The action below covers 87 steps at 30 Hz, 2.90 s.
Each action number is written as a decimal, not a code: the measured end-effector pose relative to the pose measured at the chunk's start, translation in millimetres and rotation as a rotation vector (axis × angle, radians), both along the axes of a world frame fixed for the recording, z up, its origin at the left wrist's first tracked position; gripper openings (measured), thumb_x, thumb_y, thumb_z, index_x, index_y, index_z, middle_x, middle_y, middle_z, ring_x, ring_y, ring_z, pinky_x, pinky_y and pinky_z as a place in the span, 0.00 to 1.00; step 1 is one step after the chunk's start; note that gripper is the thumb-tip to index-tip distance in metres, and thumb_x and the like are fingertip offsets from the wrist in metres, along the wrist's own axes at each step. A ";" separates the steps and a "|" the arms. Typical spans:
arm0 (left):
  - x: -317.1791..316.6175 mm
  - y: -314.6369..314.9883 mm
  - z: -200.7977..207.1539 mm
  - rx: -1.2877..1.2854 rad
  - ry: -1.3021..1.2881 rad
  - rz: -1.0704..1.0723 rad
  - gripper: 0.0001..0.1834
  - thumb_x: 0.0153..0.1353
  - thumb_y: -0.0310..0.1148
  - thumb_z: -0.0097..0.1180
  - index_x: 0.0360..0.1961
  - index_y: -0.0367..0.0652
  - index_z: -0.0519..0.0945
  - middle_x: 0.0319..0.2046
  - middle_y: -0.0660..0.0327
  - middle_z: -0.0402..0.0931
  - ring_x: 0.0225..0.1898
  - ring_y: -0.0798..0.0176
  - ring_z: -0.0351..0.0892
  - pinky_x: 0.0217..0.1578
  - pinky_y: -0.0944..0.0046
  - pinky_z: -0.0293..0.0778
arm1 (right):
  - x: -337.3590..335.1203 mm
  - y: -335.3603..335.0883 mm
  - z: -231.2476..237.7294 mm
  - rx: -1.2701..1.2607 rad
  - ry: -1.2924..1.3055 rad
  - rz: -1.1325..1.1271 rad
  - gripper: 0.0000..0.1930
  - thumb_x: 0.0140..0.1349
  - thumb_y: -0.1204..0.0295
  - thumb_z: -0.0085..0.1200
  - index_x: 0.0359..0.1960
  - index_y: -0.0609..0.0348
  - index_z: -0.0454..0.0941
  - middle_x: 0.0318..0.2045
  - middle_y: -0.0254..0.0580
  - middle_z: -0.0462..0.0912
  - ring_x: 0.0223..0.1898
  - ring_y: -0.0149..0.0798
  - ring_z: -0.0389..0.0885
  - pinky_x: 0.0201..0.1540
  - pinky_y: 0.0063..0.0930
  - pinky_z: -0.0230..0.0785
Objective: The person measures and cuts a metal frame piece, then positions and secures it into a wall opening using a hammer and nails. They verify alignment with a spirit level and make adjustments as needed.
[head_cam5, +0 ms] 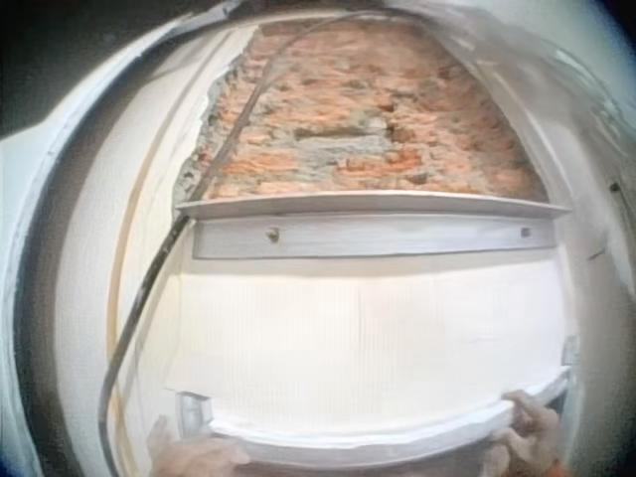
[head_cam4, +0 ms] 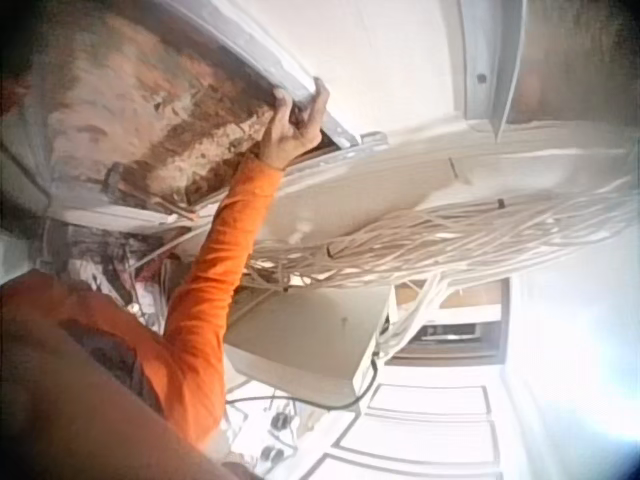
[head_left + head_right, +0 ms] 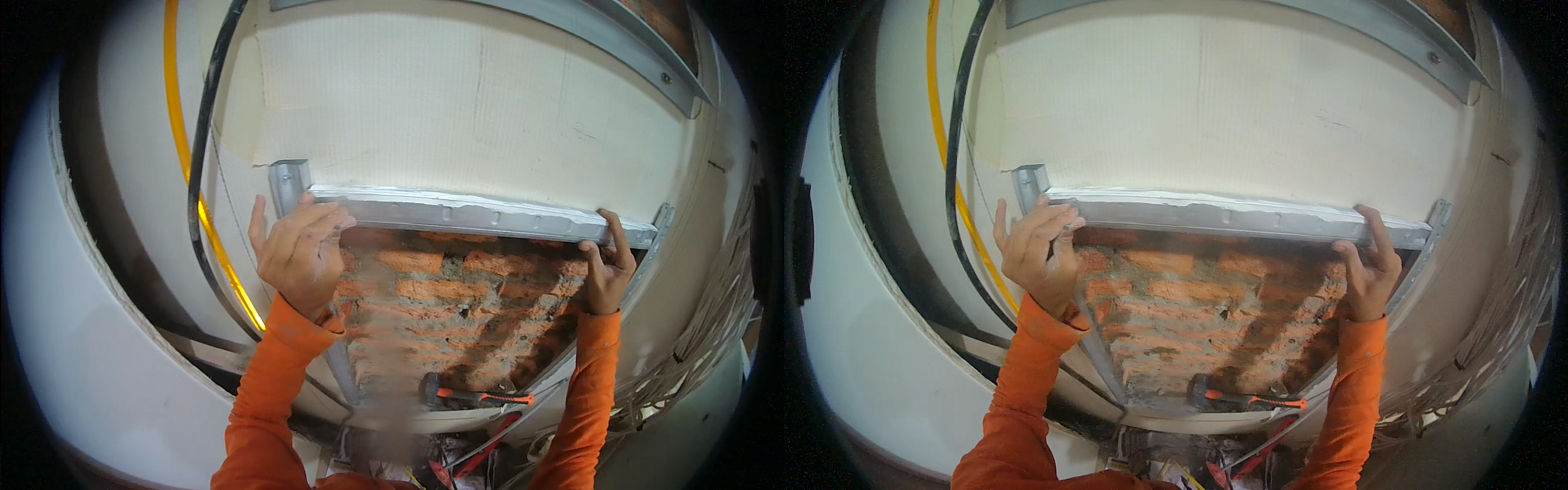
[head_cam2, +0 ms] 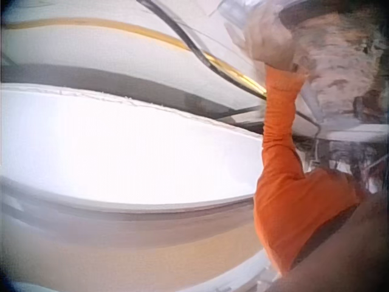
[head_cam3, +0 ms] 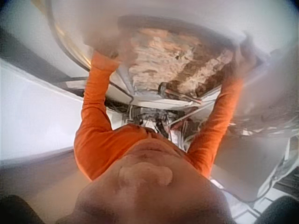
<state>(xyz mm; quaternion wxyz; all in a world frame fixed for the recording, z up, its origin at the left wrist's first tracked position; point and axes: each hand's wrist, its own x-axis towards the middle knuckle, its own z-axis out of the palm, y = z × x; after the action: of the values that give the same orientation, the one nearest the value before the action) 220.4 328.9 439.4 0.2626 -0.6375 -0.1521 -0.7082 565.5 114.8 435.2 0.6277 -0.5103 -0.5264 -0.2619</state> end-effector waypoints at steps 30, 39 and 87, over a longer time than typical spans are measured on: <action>-51.4 -58.3 -11.5 -0.017 0.255 -0.113 0.07 0.56 0.21 0.61 0.32 0.48 0.82 0.33 0.63 0.85 0.41 0.57 0.85 0.61 0.46 0.69 | -39.1 -85.0 -28.1 -0.236 -0.004 -0.120 0.27 0.53 0.85 0.59 0.59 0.64 0.75 0.48 0.49 0.84 0.47 0.34 0.83 0.46 0.28 0.78; -53.3 -59.3 -22.4 -0.117 0.318 -0.154 0.04 0.54 0.24 0.63 0.30 0.44 0.81 0.29 0.59 0.82 0.36 0.54 0.85 0.54 0.47 0.76 | -55.3 -103.5 -50.8 -0.265 -0.039 -0.246 0.27 0.51 0.78 0.66 0.56 0.62 0.78 0.35 0.46 0.86 0.29 0.30 0.81 0.35 0.25 0.74; -101.6 -270.5 -524.2 -1.855 1.148 -0.810 0.06 0.64 0.28 0.55 0.42 0.41 0.77 0.36 0.50 0.81 0.40 0.47 0.82 0.43 0.54 0.75 | -201.0 -341.8 -575.0 -1.283 1.075 0.191 0.34 0.48 0.70 0.75 0.59 0.62 0.76 0.49 0.49 0.84 0.49 0.42 0.82 0.53 0.33 0.73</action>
<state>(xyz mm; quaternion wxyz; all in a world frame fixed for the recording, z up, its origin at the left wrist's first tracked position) 118.8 58.4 -84.8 -0.5202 -0.8141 -0.2558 0.0359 364.5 -227.1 -139.8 0.4008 -0.7765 -0.2434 0.4209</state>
